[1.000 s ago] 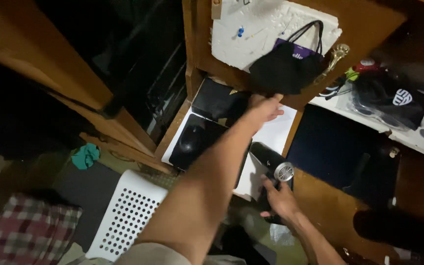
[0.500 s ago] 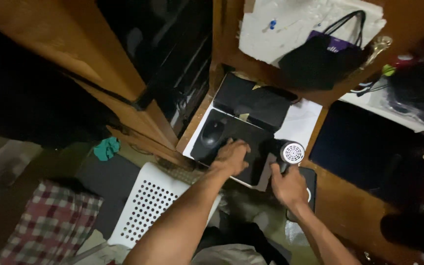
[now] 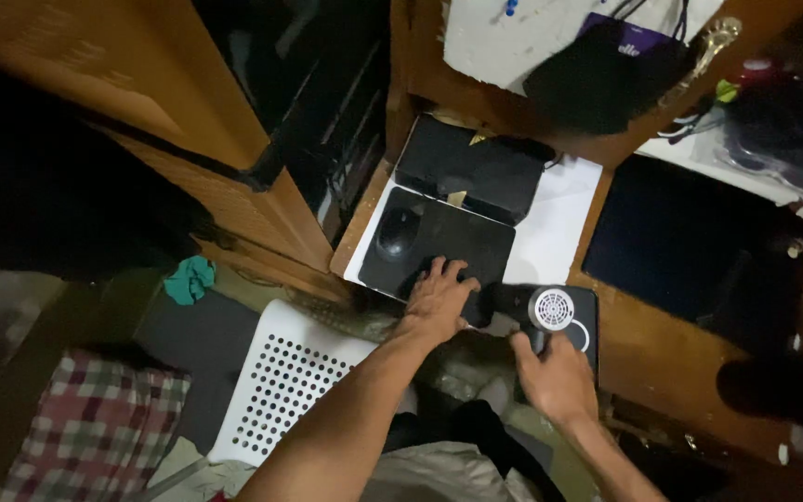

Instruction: The person clears a cluttered desk by moving a plate and spoon, a phone, and a small plastic bag. They then use a hair dryer to blow air onto a black pouch and a black mousepad on the desk surface.

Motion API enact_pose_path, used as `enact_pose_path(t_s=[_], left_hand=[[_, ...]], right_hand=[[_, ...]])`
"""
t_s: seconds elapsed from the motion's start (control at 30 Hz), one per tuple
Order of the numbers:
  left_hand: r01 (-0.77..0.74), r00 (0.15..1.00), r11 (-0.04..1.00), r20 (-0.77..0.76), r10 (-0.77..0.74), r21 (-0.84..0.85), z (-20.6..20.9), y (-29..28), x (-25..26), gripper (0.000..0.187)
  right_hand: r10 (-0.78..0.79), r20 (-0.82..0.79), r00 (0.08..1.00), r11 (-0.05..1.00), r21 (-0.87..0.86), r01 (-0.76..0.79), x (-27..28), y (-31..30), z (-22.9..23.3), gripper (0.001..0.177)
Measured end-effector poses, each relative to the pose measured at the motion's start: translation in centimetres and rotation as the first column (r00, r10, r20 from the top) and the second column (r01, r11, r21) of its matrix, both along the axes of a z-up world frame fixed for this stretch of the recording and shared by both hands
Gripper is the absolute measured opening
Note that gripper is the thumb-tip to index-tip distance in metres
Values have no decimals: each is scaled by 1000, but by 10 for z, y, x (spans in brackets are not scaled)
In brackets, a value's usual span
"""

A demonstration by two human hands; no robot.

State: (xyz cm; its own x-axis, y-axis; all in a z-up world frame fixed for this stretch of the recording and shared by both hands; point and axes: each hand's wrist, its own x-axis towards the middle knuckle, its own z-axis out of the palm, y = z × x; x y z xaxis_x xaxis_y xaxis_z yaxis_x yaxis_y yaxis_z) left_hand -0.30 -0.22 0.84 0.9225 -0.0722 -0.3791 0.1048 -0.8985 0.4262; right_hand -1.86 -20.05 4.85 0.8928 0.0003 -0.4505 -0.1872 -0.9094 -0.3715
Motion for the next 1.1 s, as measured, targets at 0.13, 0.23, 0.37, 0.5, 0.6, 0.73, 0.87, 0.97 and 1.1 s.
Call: enact_pose_path(t_s=[0.13,0.23,0.37,0.5,0.6,0.73,0.87,0.97,1.1], left_hand=[[24,1000,999,17,-24,43,-13,-7,-8,58],[41,995,997,89,-46,60,-20,-11,-8,54],[36,994,996,97,-43,77,-32,-17,-8,54],[22,986,997,163,-34,74,-40,-22,-7,51],[29,995,994,94,-39,104,-29,-31,-7,57],[103,995,979,-35,-98,176,-17,-39,-12,69],[111,992,979,-71,-100,170,-16,-40,-11,72],[138,985,972,-130,-114,191,-14,-40,-11,76],[169,980,960,-145,-138,224,-18,-41,-11,80]], right_hand=[[-29,-10,1000,997,71,30,-8,-1,7,60],[-17,-5,1000,999,33,17,-21,-8,7,63],[-46,-119,992,999,-6,45,-42,-22,3,61],[-59,55,997,997,-44,61,-37,-43,-13,66],[-95,111,989,991,-79,104,-22,-55,-17,69],[-147,60,987,987,-54,150,-22,-58,-10,66],[-148,-15,989,988,40,148,-34,-43,7,60],[-100,-96,990,994,43,104,-40,-32,7,57],[-11,-86,996,1000,23,13,-34,-19,13,58]])
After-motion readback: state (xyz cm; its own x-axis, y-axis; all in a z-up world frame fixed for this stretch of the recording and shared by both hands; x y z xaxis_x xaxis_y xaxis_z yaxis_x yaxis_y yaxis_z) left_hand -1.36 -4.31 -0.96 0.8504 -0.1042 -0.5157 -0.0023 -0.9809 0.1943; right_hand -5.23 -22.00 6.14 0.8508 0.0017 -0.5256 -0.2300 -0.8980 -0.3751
